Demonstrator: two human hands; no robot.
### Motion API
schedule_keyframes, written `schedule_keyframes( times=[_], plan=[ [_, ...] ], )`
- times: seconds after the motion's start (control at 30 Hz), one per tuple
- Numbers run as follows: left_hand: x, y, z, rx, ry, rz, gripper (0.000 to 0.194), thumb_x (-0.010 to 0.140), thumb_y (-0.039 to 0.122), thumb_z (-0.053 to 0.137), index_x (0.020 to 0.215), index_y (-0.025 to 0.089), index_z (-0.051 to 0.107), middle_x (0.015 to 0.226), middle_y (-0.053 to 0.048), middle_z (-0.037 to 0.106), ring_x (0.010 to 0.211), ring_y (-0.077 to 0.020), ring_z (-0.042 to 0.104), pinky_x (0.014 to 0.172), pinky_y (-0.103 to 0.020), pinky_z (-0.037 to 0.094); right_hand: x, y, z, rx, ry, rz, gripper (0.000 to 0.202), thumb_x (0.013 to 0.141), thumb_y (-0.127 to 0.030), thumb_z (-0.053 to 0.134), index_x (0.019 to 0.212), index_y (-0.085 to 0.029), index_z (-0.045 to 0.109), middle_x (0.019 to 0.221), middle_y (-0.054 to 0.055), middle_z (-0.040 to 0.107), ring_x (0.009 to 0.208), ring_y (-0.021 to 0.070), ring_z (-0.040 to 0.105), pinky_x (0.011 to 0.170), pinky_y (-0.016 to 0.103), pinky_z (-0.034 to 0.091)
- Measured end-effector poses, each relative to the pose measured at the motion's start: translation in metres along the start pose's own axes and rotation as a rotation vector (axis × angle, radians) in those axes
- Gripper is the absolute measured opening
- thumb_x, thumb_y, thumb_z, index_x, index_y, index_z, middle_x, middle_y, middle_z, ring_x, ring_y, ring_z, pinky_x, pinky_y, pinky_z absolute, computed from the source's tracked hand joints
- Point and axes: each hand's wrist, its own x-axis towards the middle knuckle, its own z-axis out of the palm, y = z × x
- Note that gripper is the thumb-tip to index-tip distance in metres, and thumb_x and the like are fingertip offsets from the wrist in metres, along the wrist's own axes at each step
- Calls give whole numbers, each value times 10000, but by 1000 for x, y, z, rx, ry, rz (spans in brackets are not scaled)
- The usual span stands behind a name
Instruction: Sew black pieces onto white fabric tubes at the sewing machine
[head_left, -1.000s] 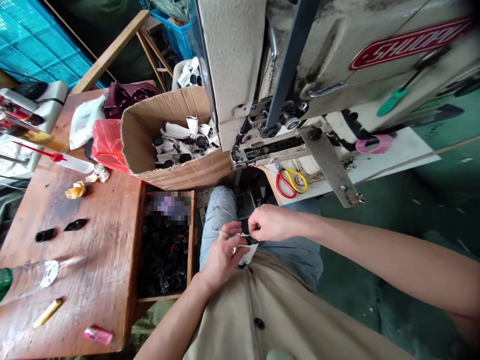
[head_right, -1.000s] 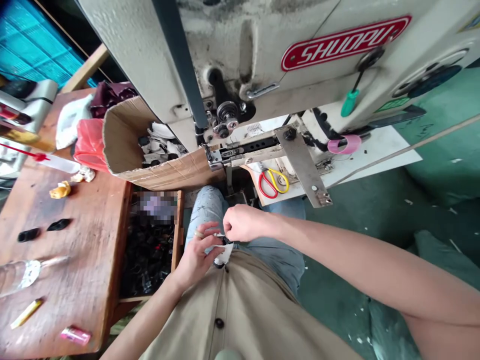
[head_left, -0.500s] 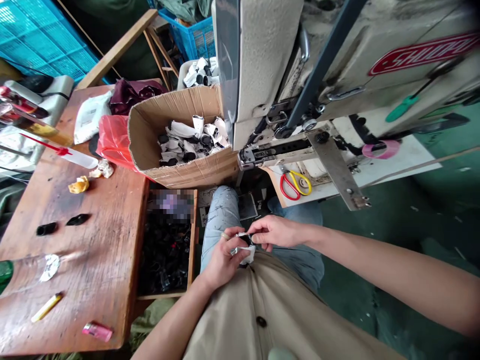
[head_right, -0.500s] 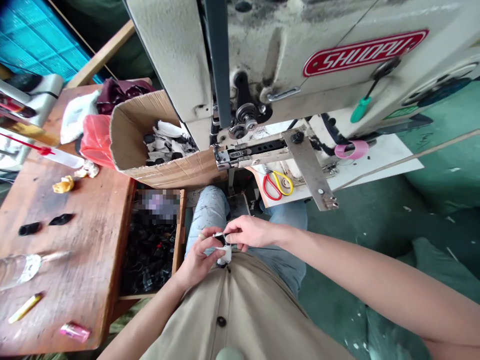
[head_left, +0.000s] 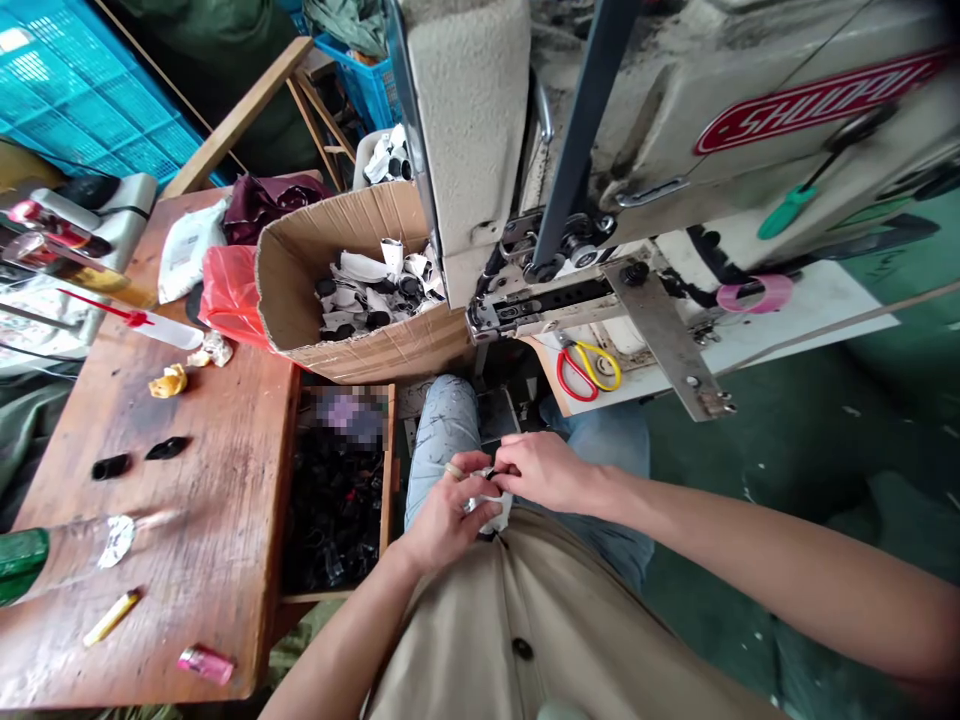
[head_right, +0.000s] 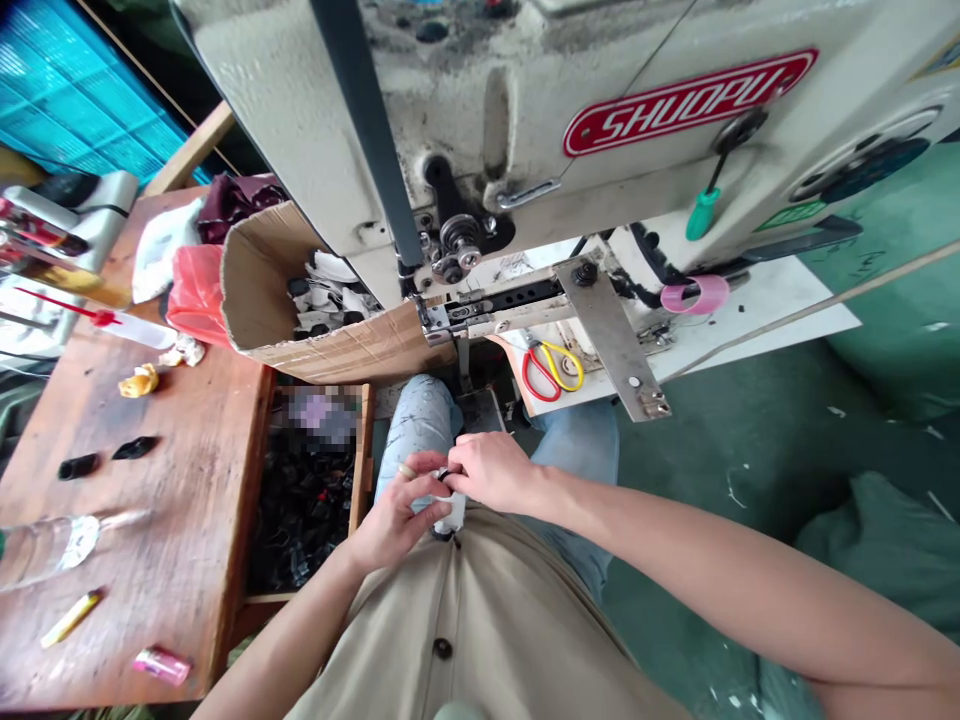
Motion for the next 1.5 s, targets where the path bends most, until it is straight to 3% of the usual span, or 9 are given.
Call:
schedule_keyframes(
  times=[0.2, 0.43, 0.67, 0.77, 0.9, 1.1, 1.17, 1.33, 1.5],
  plan=[
    [5, 8, -16, 49, -44, 8, 109, 959, 265, 571, 911, 182, 622, 1217, -127, 596, 1153, -233, 603, 1011, -386, 506, -9, -4, -9, -128, -87, -175, 234, 978, -182, 516, 936, -196, 745, 924, 45, 682, 769, 167, 649, 630, 281, 340],
    [7, 17, -19, 231, -56, -72, 115, 953, 295, 558, 921, 194, 602, 1210, -116, 614, 1038, -240, 653, 907, -408, 558, -12, -12, -16, -67, -123, -189, 265, 988, -171, 470, 941, -182, 731, 946, 57, 673, 807, 179, 650, 671, 288, 367],
    [10, 23, -26, 258, -59, -109, 232, 967, 342, 560, 1125, 195, 644, 1267, -144, 600, 1177, -280, 616, 961, -444, 544, -13, -10, -19, 71, -69, -157, 138, 929, -220, 610, 965, -171, 733, 941, 42, 665, 813, 170, 630, 688, 268, 375],
    [18, 28, -37, 196, -115, -70, 227, 968, 349, 583, 1111, 200, 677, 1261, -148, 616, 1264, -292, 560, 1002, -442, 513, -14, -8, -24, 117, -23, -213, 170, 953, -186, 572, 910, -167, 736, 906, 37, 647, 782, 150, 608, 682, 261, 376],
    [26, 42, -51, -30, -104, 17, 186, 912, 351, 693, 888, 168, 663, 1190, -132, 629, 1134, -247, 595, 1010, -407, 481, -17, -7, -47, 270, 3, -248, 136, 941, -217, 625, 939, -177, 755, 874, 16, 632, 735, 121, 582, 670, 243, 393],
    [27, 64, -59, -296, -65, 86, 247, 898, 381, 725, 828, 173, 611, 1142, -104, 589, 1134, -224, 522, 1026, -392, 437, -15, -2, -82, 312, -109, -366, 199, 845, -362, 794, 996, -232, 787, 925, 3, 618, 789, 121, 595, 678, 228, 400],
    [25, 65, -58, -363, -19, 71, 225, 884, 364, 746, 862, 180, 618, 1168, -102, 547, 1149, -228, 497, 1005, -385, 447, -18, -4, -87, 257, -40, -424, 182, 872, -377, 771, 935, -206, 778, 874, 1, 603, 754, 113, 572, 648, 232, 374],
    [8, 64, -36, -739, 5, -18, 263, 798, 305, 838, 853, 193, 606, 1142, -71, 511, 1073, -196, 490, 834, -277, 491, -43, -23, -84, -96, 337, -696, 340, 992, -372, 612, 739, -156, 680, 746, 17, 565, 697, 145, 469, 620, 310, 297],
    [-15, 53, -10, -896, 30, -94, 304, 800, 290, 837, 888, 198, 561, 1189, -74, 495, 1003, -162, 524, 736, -223, 497, -58, -26, -61, -266, 401, -776, 333, 1016, -270, 547, 711, -153, 613, 728, 27, 547, 682, 162, 419, 601, 338, 254]
  ],
)
